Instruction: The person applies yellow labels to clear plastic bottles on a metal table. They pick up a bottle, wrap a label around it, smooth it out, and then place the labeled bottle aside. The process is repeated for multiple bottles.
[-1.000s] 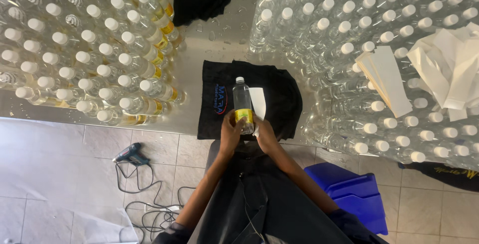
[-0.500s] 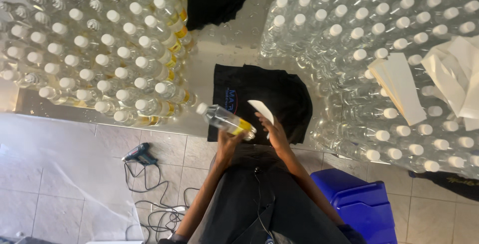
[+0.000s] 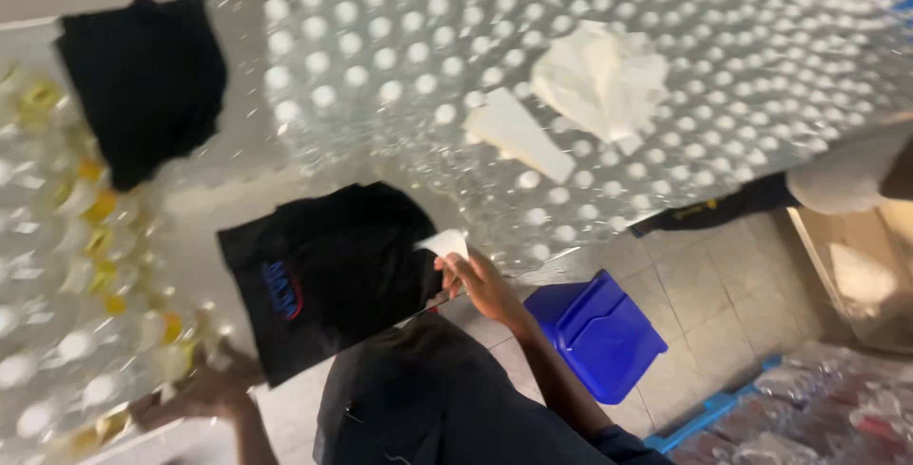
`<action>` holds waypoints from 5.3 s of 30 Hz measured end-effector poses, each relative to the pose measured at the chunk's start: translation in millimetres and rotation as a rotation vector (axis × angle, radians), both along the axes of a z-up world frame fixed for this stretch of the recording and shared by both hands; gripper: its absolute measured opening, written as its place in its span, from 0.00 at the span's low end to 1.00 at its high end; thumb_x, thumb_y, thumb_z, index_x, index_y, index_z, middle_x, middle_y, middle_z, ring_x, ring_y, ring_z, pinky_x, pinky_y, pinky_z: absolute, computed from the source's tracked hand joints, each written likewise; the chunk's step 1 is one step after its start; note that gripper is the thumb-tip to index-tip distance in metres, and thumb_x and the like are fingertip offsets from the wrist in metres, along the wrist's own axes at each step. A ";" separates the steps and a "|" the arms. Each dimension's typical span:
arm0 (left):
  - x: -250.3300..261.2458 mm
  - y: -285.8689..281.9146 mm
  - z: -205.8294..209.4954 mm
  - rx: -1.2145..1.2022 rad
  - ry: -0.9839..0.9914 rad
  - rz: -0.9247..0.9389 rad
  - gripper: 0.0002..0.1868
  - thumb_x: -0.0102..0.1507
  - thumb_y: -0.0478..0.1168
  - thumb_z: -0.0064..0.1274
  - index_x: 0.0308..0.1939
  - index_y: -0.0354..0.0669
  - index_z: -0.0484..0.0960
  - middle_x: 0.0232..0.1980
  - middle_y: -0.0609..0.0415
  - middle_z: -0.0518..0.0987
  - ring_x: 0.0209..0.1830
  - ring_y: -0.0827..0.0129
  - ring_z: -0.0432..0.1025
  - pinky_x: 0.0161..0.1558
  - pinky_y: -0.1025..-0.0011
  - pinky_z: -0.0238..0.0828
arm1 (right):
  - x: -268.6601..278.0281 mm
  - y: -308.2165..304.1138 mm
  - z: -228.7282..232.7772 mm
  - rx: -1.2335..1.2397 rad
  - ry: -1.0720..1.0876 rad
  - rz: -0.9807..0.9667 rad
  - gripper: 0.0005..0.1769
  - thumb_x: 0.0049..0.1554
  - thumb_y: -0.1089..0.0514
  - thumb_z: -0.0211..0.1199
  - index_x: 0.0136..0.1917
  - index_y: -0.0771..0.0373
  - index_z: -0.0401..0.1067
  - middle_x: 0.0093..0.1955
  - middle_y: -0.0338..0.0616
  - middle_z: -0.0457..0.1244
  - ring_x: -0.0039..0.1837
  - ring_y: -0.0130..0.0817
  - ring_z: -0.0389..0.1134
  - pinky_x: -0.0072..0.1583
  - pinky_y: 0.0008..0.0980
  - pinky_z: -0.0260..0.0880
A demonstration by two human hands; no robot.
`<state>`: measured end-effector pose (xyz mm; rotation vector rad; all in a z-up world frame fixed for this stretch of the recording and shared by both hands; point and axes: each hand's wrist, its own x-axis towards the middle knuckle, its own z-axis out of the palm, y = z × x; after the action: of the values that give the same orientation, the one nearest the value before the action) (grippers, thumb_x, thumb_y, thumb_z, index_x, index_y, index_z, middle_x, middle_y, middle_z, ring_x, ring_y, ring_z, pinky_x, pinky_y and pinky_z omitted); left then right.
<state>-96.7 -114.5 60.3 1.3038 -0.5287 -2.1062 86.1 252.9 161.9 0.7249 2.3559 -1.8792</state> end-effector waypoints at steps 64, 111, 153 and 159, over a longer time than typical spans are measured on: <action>63.9 53.1 87.0 -0.489 0.121 -1.284 0.40 0.68 0.35 0.65 0.78 0.22 0.62 0.53 0.28 0.83 0.47 0.51 0.81 0.50 0.51 0.80 | -340.4 -18.6 -67.1 1.076 0.159 0.442 0.29 0.73 0.40 0.55 0.76 0.61 0.64 0.58 0.59 0.73 0.60 0.62 0.77 0.61 0.67 0.73; 67.9 120.1 111.5 -0.480 0.320 -1.398 0.09 0.72 0.35 0.60 0.49 0.30 0.87 0.36 0.47 0.83 0.38 0.70 0.79 0.43 0.68 0.83 | -73.9 -112.6 8.1 0.085 0.361 0.169 0.21 0.66 0.51 0.71 0.70 0.59 0.79 0.61 0.52 0.75 0.65 0.46 0.76 0.65 0.45 0.77; 99.4 104.3 120.8 -0.977 0.496 -1.390 0.22 0.78 0.47 0.44 0.68 0.35 0.79 0.67 0.35 0.80 0.72 0.38 0.73 0.69 0.43 0.71 | -60.3 -76.6 15.0 -0.004 0.179 0.010 0.12 0.68 0.53 0.67 0.54 0.63 0.83 0.36 0.51 0.73 0.39 0.37 0.77 0.49 0.35 0.77; 102.5 127.4 119.1 -0.510 0.590 -1.535 0.35 0.74 0.43 0.54 0.80 0.24 0.65 0.72 0.27 0.77 0.71 0.48 0.73 0.72 0.45 0.70 | -58.6 -92.8 7.8 -0.068 0.155 0.020 0.13 0.71 0.53 0.64 0.61 0.60 0.84 0.47 0.52 0.76 0.49 0.34 0.76 0.56 0.41 0.78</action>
<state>5.8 12.9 179.4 -0.3129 -2.0008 -2.8561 27.5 160.1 169.7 0.5671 2.3630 -2.0659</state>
